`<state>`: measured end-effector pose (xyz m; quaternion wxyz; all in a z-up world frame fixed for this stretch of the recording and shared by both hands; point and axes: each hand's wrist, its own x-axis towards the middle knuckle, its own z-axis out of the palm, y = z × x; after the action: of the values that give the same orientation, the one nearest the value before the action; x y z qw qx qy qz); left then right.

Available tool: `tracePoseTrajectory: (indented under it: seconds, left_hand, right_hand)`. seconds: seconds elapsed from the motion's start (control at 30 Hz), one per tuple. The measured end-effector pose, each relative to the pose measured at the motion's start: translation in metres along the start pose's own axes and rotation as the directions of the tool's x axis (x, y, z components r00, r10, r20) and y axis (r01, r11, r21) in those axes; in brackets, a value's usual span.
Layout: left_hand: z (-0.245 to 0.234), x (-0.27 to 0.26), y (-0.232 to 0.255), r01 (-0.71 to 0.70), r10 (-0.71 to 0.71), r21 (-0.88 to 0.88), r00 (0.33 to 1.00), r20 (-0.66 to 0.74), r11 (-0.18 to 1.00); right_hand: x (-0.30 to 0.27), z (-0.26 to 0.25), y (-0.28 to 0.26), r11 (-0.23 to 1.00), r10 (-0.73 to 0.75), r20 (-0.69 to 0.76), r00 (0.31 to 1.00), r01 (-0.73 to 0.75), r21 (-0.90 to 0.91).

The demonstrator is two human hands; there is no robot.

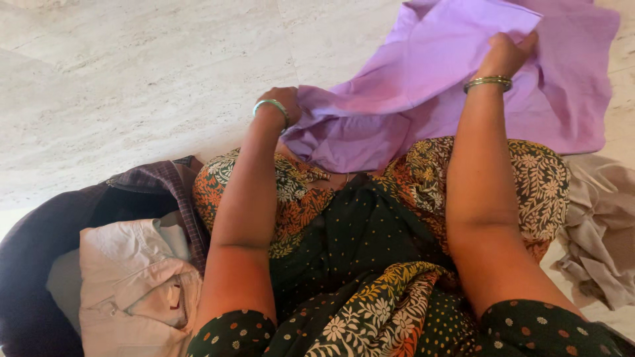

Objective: The person folds a purple shirt on the floor, smoothing it out and folding it into a compact rectangle. They then pick up a light-colored shirt and begin folding it in a similar manner.

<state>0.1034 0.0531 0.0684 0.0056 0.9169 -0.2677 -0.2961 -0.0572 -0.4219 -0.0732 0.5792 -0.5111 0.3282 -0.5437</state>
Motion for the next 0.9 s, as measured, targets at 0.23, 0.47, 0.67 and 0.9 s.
tracePoseTrajectory:
  seconds: [0.23,0.47,0.67,0.9]
  left_hand:
    - [-0.022,0.007,-0.061,0.179,-0.273,-0.342,0.928,-0.251,0.922]
    - [0.003,0.053,-0.106,0.372,-0.442,-0.285,0.864,-0.241,0.883]
    - [-0.004,0.047,-0.056,0.245,-0.284,-0.172,0.921,-0.265,0.954]
    - [0.013,0.07,0.001,-0.211,0.183,-0.092,0.951,-0.248,0.973]
  right_hand:
    - [-0.029,-0.004,-0.057,0.894,0.444,-0.088,0.891,-0.436,0.102]
    - [-0.081,0.052,-0.138,0.963,0.186,0.367,0.911,-0.243,0.115]
    - [-0.09,0.058,-0.155,0.99,0.083,0.576,0.813,-0.136,0.049]
    - [-0.088,0.046,-0.192,0.986,0.08,0.765,0.639,-0.166,0.035]
